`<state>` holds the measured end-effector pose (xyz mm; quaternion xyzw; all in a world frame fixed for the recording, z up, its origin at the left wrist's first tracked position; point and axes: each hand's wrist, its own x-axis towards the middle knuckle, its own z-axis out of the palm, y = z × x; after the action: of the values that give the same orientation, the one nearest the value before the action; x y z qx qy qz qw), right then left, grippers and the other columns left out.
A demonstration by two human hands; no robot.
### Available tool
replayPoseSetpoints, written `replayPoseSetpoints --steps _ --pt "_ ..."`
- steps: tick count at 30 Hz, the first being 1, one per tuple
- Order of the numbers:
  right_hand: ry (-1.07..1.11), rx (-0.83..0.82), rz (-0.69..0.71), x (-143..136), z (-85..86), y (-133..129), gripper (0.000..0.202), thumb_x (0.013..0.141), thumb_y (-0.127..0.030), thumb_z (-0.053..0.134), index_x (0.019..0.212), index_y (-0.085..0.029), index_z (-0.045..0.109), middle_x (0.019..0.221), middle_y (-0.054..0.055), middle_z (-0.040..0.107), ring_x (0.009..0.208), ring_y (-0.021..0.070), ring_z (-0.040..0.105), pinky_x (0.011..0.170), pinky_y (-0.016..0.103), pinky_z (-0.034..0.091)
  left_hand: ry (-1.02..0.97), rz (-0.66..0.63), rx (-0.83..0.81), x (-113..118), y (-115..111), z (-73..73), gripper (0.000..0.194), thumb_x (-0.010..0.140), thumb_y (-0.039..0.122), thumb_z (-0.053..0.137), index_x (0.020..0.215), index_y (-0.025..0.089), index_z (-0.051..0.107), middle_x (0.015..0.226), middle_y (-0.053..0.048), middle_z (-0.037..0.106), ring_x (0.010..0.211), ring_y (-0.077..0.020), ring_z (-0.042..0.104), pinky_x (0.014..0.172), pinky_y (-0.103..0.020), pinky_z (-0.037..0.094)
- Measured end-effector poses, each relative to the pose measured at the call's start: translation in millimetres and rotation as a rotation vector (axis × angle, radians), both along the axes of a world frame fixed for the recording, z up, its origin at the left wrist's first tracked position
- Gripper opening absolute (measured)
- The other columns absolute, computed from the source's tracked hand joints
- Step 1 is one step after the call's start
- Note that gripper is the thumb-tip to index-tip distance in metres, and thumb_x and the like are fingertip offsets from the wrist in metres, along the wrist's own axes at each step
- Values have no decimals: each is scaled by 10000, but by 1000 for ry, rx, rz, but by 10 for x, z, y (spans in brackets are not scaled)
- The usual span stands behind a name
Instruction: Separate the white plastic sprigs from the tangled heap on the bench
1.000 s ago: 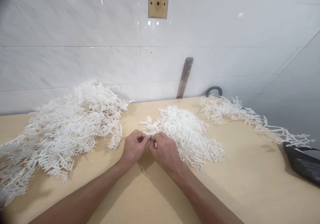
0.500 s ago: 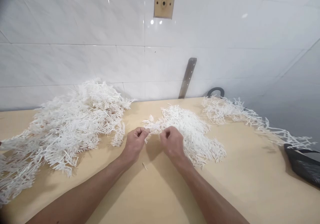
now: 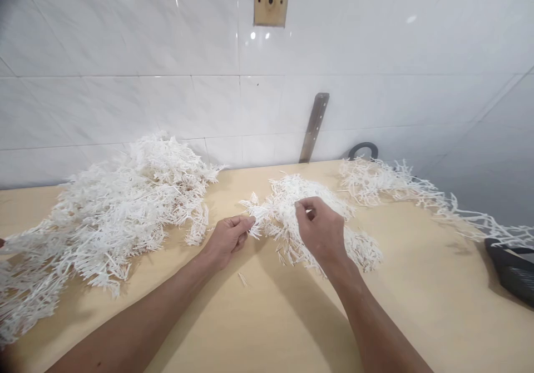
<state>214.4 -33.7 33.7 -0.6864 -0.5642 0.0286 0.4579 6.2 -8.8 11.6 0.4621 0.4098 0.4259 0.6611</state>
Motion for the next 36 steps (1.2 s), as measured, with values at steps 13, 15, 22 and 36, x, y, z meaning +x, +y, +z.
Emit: replayPoseSetpoints --steps 13,15,22,36 --pt "-14 -307 480 -350 -60 -112 251 898 -330 511 792 -227 713 641 -16 673 523 130 561 531 249 402 105 -108 55 29 -62 32 414 715 558 729 672 155 642 484 24 508 440 -78 426 427 -208 297" --pt "-27 -284 466 -343 -61 -107 236 891 -317 528 782 -230 718 655 -16 676 558 133 567 542 248 396 101 -118 67 29 -61 35 397 703 534 753 688 153 642 501 21 526 463 -86 454 446 -212 333" --pt "-60 -240 516 -344 -55 -131 251 914 -306 509 783 -213 703 664 -9 660 589 135 554 558 252 409 77 -135 45 24 -52 30 426 660 515 804 659 160 568 522 31 522 460 -72 444 445 -203 332" --pt "112 -222 522 -362 -75 -140 210 883 -312 548 886 -221 737 744 11 705 587 140 610 537 251 472 -45 -98 -82 37 -10 -35 473 610 541 829 675 161 556 540 42 506 456 -56 415 410 -190 310"
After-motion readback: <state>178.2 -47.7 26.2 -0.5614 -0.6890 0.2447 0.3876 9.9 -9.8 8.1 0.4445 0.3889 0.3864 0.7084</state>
